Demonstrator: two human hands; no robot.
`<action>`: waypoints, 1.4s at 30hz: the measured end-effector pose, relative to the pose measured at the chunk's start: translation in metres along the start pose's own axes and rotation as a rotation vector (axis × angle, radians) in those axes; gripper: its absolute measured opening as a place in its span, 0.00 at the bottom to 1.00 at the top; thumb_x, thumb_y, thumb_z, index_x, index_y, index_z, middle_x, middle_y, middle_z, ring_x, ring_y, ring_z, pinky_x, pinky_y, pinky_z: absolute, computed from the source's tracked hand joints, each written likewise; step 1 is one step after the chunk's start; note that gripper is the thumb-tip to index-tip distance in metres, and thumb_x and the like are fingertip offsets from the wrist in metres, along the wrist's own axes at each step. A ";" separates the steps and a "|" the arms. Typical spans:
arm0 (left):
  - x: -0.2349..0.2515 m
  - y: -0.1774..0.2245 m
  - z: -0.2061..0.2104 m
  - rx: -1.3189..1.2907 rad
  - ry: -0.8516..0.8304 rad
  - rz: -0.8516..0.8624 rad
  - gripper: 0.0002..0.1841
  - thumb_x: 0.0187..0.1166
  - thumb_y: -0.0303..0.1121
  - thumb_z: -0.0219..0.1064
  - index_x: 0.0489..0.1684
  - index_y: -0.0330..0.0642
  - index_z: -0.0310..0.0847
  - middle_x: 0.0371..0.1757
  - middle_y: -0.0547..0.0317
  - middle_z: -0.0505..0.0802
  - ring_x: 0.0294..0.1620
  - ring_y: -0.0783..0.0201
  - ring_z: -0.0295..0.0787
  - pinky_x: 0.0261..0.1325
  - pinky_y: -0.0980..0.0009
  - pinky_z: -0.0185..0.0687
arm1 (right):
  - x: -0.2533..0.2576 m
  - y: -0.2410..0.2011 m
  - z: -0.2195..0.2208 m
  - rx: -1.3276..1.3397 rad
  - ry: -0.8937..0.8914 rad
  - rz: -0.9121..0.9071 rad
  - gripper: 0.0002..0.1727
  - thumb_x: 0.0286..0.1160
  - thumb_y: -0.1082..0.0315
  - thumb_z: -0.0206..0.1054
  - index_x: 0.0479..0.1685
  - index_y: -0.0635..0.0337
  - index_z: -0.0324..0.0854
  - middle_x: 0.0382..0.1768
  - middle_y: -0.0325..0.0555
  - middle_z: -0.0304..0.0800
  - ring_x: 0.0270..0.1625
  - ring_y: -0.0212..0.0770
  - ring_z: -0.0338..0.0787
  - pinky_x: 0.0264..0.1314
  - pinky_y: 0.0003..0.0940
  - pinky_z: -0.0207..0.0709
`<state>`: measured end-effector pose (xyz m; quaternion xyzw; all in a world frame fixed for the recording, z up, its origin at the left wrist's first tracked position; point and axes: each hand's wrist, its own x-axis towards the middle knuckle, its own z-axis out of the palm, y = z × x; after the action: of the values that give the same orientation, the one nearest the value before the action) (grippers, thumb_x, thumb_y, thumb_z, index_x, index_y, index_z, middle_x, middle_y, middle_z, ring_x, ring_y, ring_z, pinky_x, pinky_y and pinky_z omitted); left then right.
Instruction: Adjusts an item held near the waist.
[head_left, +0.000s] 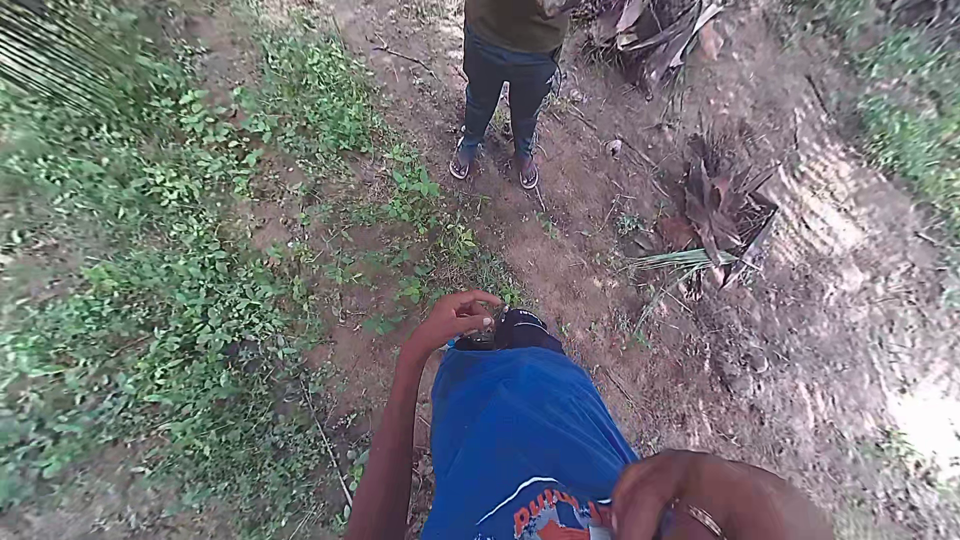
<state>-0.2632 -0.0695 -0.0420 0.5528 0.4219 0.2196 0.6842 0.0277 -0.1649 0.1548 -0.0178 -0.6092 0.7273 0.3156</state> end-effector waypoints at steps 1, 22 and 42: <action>0.000 -0.009 -0.005 0.170 -0.059 -0.104 0.20 0.80 0.31 0.69 0.69 0.38 0.82 0.49 0.54 0.95 0.49 0.65 0.92 0.61 0.65 0.86 | -0.003 0.022 -0.008 -0.041 0.041 0.030 0.13 0.86 0.60 0.64 0.51 0.59 0.89 0.59 0.46 0.94 0.71 0.43 0.87 0.79 0.41 0.78; -0.062 -0.015 0.033 0.573 -0.072 -0.938 0.21 0.89 0.46 0.59 0.68 0.41 0.84 0.64 0.36 0.90 0.71 0.36 0.84 0.72 0.34 0.73 | 0.002 0.187 -0.099 -0.794 0.270 1.401 0.37 0.74 0.34 0.67 0.74 0.52 0.81 0.48 0.50 0.95 0.52 0.55 0.93 0.58 0.61 0.79; -0.057 -0.038 0.066 0.674 -0.259 -0.619 0.35 0.84 0.29 0.58 0.90 0.76 0.62 0.65 0.36 0.90 0.66 0.33 0.86 0.63 0.33 0.77 | 0.057 0.255 -0.092 -1.017 0.007 1.450 0.16 0.78 0.60 0.65 0.56 0.58 0.89 0.58 0.59 0.92 0.65 0.61 0.88 0.63 0.65 0.76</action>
<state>-0.2464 -0.1617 -0.0565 0.6152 0.5259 -0.2144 0.5468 -0.0916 -0.0715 -0.0771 -0.5401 -0.6967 0.3892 -0.2673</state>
